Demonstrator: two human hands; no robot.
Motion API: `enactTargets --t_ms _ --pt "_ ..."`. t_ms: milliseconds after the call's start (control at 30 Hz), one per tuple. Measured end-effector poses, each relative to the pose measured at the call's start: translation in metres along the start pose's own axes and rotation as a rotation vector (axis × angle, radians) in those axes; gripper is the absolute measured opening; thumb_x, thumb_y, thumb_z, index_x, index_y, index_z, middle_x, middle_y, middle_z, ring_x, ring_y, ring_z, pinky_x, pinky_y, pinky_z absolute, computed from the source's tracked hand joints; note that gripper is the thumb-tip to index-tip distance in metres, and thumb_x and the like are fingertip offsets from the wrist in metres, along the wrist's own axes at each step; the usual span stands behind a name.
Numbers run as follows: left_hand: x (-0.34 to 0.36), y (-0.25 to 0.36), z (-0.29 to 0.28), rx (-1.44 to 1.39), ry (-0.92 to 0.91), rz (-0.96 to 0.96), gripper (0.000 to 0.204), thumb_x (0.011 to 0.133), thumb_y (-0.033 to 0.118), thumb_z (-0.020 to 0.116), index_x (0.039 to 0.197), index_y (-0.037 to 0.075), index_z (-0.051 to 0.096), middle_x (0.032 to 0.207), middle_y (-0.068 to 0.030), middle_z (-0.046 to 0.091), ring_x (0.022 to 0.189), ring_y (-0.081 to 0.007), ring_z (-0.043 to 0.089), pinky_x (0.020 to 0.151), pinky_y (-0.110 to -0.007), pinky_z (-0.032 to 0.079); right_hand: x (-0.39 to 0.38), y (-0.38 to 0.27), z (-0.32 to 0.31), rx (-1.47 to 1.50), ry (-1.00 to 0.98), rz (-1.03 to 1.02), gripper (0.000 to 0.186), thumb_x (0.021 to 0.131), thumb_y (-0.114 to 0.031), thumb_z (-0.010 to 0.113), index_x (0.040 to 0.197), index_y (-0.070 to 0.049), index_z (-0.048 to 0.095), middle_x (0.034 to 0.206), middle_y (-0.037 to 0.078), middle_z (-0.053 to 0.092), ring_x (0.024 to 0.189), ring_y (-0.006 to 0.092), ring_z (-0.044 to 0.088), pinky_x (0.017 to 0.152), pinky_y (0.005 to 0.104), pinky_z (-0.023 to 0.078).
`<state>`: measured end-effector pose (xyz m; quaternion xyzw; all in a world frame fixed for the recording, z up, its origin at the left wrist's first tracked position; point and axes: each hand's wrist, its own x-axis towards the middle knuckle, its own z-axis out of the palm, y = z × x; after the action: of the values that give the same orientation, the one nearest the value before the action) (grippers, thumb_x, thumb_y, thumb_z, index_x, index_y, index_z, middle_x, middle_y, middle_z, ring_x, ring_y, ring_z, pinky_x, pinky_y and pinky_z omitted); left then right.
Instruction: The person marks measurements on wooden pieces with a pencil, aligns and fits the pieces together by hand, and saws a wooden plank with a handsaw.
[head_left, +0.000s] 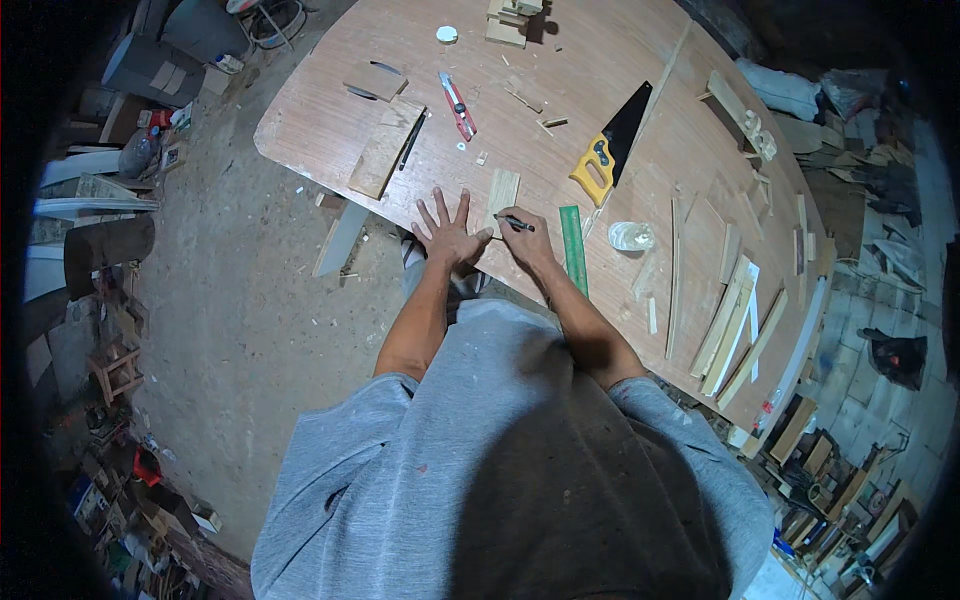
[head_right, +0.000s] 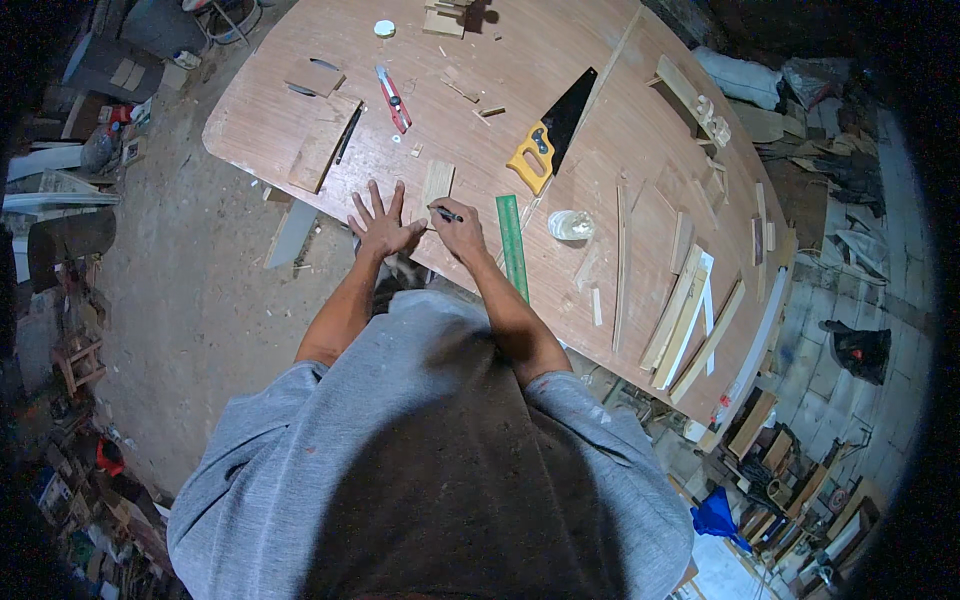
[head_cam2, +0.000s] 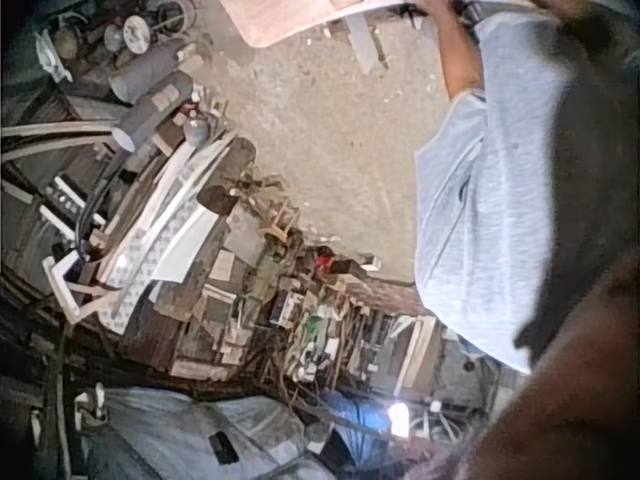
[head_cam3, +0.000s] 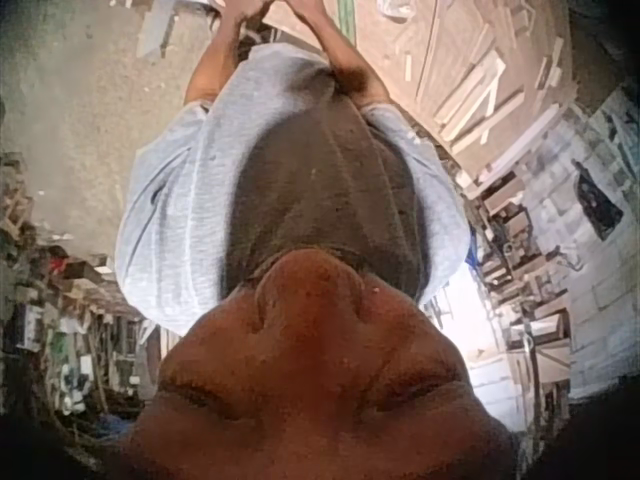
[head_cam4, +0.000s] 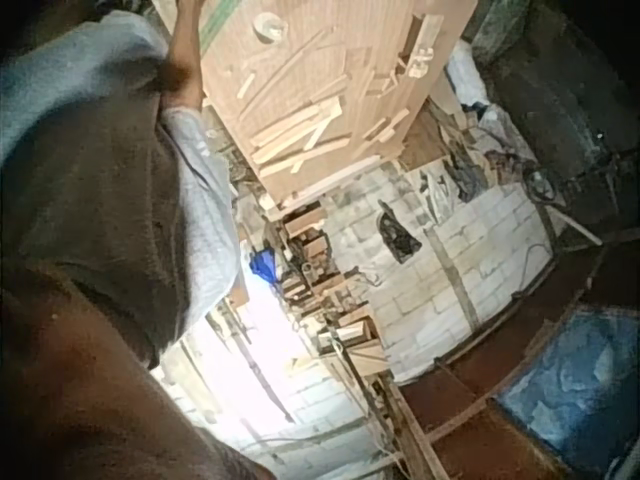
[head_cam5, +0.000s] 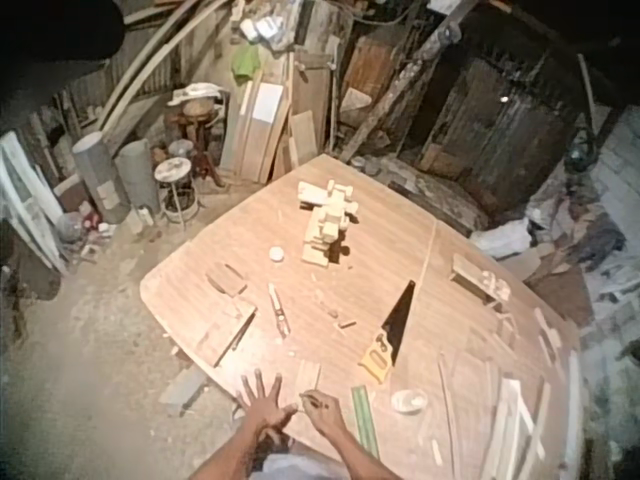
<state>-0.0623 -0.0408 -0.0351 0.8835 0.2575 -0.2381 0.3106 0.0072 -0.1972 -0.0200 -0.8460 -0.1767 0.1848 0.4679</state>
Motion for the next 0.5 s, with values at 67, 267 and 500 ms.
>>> enactTargets --t_ms 67,267,500 --pt "0.001 -0.001 0.001 0.009 0.010 -0.002 0.102 0.071 0.078 0.056 0.152 0.041 0.006 0.157 -0.0131 -0.023 0.139 -0.0457 -0.028 0.103 -0.073 -0.007 -0.001 0.000 0.001 0.003 -0.010 0.016 0.020 0.085 -0.017 0.064 0.098 -0.004 0.070 0.088 0.017 0.070 0.080 0.0277 0.069 0.073 0.0352 0.053" --pt "-0.001 -0.004 0.000 -0.005 0.018 -0.011 0.104 0.070 0.078 0.056 0.152 0.041 0.005 0.158 -0.0130 -0.022 0.139 -0.0454 -0.028 0.103 -0.073 -0.008 -0.001 -0.013 -0.001 -0.034 -0.003 0.008 0.019 0.082 -0.014 0.062 0.094 -0.003 0.070 0.084 0.019 0.069 0.077 0.0293 0.069 0.071 0.0357 0.053" --pt "-0.008 0.009 -0.014 0.027 -0.067 -0.047 0.099 0.076 0.071 0.057 0.152 0.041 0.001 0.157 -0.0122 -0.024 0.139 -0.0439 -0.029 0.107 -0.070 -0.008 -0.006 -0.008 -0.014 -0.064 0.017 0.038 0.019 0.078 -0.012 0.063 0.092 -0.001 0.069 0.081 0.021 0.068 0.074 0.0312 0.068 0.069 0.0367 0.053"
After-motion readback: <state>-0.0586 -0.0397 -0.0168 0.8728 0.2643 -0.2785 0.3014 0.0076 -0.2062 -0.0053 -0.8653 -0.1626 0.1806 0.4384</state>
